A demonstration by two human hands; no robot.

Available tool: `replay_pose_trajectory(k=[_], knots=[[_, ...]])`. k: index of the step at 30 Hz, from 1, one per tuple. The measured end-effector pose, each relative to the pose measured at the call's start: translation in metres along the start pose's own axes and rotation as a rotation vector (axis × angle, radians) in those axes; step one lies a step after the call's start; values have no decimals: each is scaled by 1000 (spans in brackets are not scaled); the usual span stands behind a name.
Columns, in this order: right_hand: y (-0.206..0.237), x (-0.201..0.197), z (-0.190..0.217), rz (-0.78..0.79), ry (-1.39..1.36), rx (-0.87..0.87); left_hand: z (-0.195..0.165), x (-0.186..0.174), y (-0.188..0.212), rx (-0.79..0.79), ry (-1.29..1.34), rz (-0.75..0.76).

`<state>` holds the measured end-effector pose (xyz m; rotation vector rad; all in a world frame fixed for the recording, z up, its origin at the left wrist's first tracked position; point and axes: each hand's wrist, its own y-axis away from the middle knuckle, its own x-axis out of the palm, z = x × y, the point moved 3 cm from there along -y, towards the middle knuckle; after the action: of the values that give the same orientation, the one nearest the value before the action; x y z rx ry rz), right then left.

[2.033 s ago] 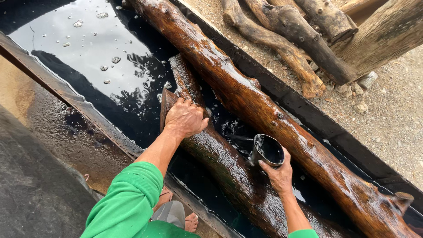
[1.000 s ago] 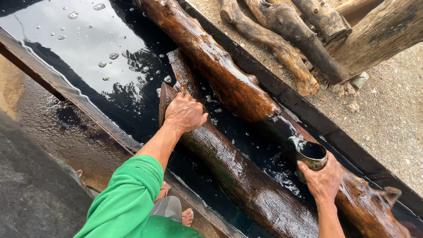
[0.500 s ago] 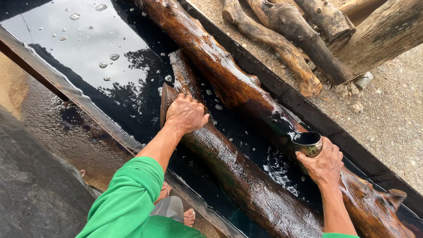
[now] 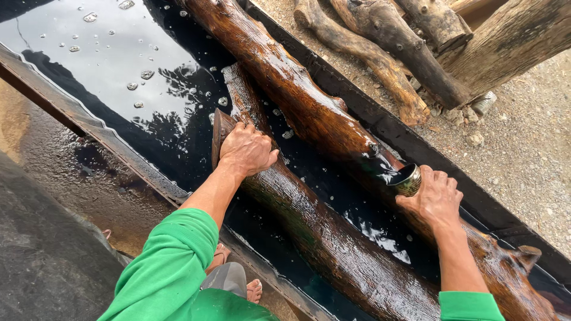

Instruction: The person repeatedly scoops a dark liquid from a trough and pours it over two large logs resting in the trough. The person uses a small metal can to transfer the liquid and moves along the length of the logs to cover different sections.

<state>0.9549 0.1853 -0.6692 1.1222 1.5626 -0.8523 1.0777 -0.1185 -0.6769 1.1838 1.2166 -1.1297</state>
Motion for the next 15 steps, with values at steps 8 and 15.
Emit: replay_pose_trajectory(k=[8,15], knots=[[-9,-9,11,2,134,-100,2,-1,-1,-1,26,-45],[1,-1,7,-70,148,-134,2,2,-2,-4,23,-63]])
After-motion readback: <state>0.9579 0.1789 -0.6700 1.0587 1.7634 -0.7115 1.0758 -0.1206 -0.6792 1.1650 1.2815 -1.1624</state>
